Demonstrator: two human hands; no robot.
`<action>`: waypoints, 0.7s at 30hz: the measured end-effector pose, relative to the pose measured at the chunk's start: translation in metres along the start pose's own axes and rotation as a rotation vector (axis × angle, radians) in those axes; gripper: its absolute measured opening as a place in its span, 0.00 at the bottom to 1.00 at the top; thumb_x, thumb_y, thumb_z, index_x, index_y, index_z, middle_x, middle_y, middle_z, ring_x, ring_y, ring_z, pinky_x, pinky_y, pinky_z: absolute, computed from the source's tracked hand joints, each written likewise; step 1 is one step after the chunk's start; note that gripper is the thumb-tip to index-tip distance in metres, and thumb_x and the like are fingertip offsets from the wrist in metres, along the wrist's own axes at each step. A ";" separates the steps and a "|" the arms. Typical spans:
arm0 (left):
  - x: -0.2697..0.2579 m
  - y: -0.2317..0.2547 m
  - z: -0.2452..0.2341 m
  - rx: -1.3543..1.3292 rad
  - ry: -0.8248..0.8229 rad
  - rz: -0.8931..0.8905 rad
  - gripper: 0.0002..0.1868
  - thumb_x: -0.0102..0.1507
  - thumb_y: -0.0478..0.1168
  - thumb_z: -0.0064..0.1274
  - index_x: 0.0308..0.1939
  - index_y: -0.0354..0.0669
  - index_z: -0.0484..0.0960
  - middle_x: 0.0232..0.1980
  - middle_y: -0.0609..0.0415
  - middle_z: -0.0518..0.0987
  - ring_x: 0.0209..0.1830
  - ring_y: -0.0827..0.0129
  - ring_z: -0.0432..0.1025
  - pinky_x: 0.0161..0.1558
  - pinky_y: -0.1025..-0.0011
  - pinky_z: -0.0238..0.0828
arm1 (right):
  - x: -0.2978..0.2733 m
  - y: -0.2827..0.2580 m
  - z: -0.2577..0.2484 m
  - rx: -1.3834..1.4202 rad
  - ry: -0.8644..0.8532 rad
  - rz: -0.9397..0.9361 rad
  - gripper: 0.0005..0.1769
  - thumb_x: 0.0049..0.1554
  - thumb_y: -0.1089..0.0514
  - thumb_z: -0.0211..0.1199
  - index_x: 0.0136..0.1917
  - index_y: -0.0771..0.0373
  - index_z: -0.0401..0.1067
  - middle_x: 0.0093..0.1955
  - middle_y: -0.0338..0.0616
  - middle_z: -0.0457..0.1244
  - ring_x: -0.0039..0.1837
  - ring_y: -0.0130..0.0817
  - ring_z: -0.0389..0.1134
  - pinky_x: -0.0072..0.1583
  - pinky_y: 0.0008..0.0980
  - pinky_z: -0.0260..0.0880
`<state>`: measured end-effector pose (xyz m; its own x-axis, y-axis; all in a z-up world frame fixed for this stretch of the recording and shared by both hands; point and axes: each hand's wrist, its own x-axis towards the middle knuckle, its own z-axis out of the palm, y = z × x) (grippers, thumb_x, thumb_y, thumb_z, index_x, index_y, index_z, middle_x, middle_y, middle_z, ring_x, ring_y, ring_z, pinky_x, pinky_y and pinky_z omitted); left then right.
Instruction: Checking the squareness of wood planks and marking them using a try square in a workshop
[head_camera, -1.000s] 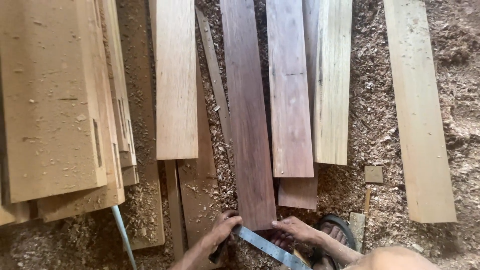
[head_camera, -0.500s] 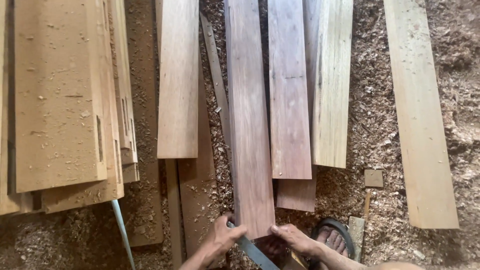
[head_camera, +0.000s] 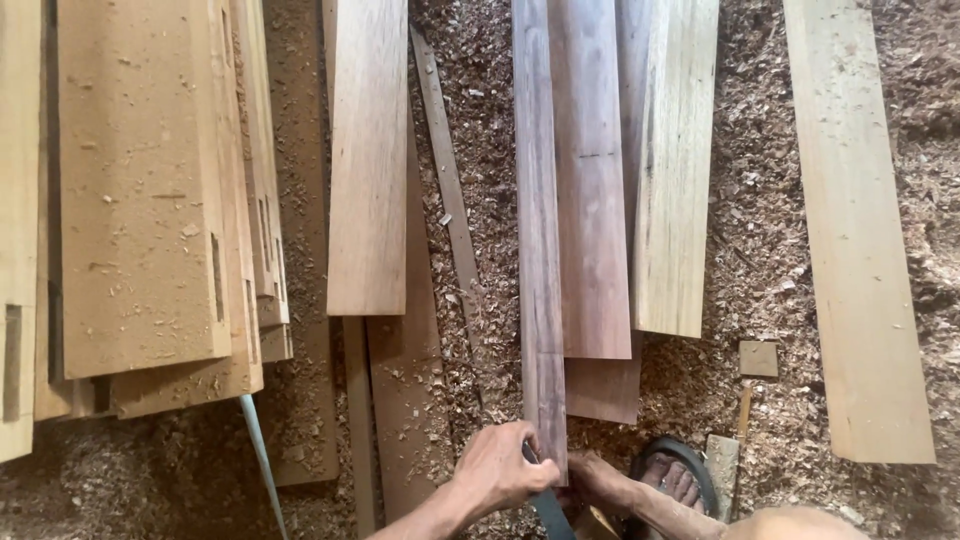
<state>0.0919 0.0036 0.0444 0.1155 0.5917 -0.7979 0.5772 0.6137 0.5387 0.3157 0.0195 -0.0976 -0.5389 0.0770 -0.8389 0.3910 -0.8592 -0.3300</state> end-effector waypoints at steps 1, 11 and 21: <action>0.000 -0.002 0.001 -0.001 -0.010 0.025 0.07 0.60 0.49 0.51 0.35 0.53 0.73 0.29 0.66 0.73 0.21 0.81 0.62 0.23 0.82 0.67 | 0.004 0.006 -0.003 0.041 0.006 0.007 0.16 0.66 0.52 0.50 0.48 0.67 0.72 0.40 0.47 0.64 0.37 0.36 0.65 0.41 0.33 0.68; -0.003 -0.009 -0.003 -0.027 -0.040 0.070 0.10 0.60 0.49 0.51 0.39 0.51 0.79 0.36 0.60 0.78 0.27 0.79 0.66 0.28 0.81 0.70 | -0.012 -0.012 0.007 0.069 -0.031 0.040 0.25 0.65 0.45 0.50 0.54 0.70 0.73 0.43 0.54 0.68 0.40 0.41 0.70 0.46 0.36 0.75; 0.000 -0.014 -0.001 -0.025 -0.040 0.118 0.11 0.60 0.48 0.51 0.42 0.49 0.81 0.35 0.61 0.80 0.25 0.80 0.68 0.27 0.83 0.72 | -0.003 -0.005 0.003 0.107 -0.035 0.090 0.27 0.65 0.45 0.49 0.56 0.72 0.74 0.44 0.57 0.69 0.44 0.43 0.71 0.46 0.33 0.75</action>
<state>0.0828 -0.0045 0.0376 0.2135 0.6394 -0.7386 0.5374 0.5545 0.6354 0.3129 0.0217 -0.0921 -0.5314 -0.0188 -0.8469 0.3583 -0.9109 -0.2046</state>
